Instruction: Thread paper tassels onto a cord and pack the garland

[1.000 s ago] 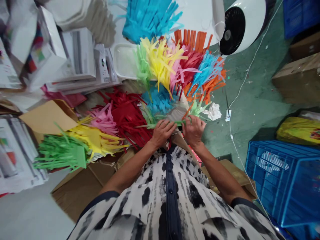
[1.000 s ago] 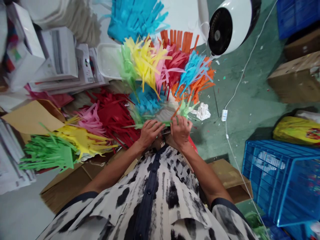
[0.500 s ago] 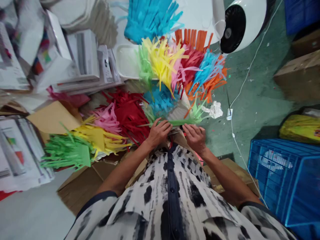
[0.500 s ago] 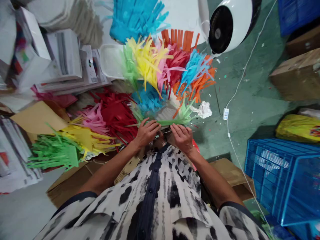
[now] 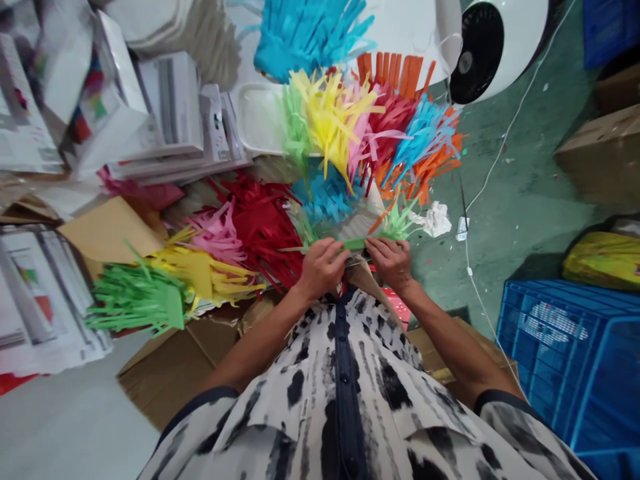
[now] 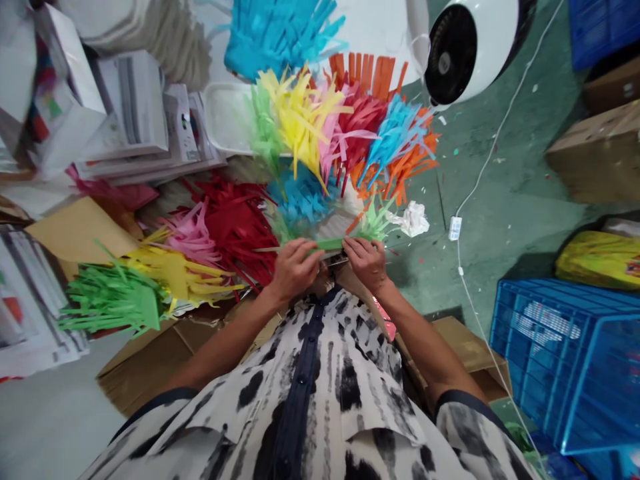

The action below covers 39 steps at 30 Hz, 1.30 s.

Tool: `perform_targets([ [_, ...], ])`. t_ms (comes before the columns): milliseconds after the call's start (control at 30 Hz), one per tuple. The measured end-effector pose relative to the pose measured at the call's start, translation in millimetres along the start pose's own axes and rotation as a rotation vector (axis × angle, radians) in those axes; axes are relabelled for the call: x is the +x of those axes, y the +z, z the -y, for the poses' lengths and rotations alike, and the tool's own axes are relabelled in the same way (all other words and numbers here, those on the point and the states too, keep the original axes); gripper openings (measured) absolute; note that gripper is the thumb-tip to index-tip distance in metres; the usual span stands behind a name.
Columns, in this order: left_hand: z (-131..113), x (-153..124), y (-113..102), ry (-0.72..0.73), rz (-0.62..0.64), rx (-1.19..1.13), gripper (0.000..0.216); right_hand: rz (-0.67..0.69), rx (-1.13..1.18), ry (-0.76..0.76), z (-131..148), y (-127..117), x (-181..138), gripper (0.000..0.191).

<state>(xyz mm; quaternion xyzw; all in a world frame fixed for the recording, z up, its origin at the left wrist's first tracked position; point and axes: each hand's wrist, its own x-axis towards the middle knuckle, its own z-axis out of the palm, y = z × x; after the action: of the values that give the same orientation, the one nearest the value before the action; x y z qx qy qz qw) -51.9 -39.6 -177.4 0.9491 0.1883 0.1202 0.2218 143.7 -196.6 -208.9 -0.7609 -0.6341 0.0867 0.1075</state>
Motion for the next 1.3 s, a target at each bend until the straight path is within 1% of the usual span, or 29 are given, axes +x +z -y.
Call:
perform_targets([
  [67,-14,15,16,0.055,0.108,-0.030,0.025,0.006,-0.012,-0.038,-4,2,0,0.035],
  [133,-21,27,29,0.045,0.179,-0.021,0.023,0.012,-0.020,-0.065,-7,3,0,0.035],
  [200,-21,33,38,0.022,0.202,0.011,0.020,0.010,-0.023,-0.081,-9,3,2,0.034],
  [300,-15,33,43,0.037,0.198,0.052,0.017,-0.018,-0.026,-0.080,-8,0,6,0.032],
  [400,-8,31,43,0.049,0.192,0.053,0.016,-0.048,-0.020,-0.063,-3,-5,10,0.028],
  [533,-4,34,41,0.029,0.164,-0.010,0.019,-0.033,-0.001,-0.043,-2,-7,12,0.027],
  [633,-7,35,38,-0.008,0.131,-0.036,0.015,-0.040,0.003,-0.034,-4,-4,13,0.025],
  [800,-18,36,44,-0.073,0.119,0.043,0.014,-0.069,-0.034,-0.037,-7,-1,17,0.021],
  [900,-18,34,48,-0.060,0.133,0.085,0.016,-0.063,-0.044,-0.061,-9,-2,18,0.019],
  [1033,-5,24,48,-0.028,0.164,0.079,0.018,-0.053,-0.046,-0.048,-16,-4,18,0.018],
  [1133,7,15,42,-0.034,0.137,0.035,0.019,-0.044,-0.037,0.010,-21,-8,19,0.021],
  [1200,12,11,38,-0.081,0.094,-0.009,0.020,-0.021,-0.025,0.057,-21,-12,21,0.022],
  [1300,11,10,31,-0.242,0.023,-0.055,0.022,0.032,-0.015,0.104,-19,-20,27,0.022],
])
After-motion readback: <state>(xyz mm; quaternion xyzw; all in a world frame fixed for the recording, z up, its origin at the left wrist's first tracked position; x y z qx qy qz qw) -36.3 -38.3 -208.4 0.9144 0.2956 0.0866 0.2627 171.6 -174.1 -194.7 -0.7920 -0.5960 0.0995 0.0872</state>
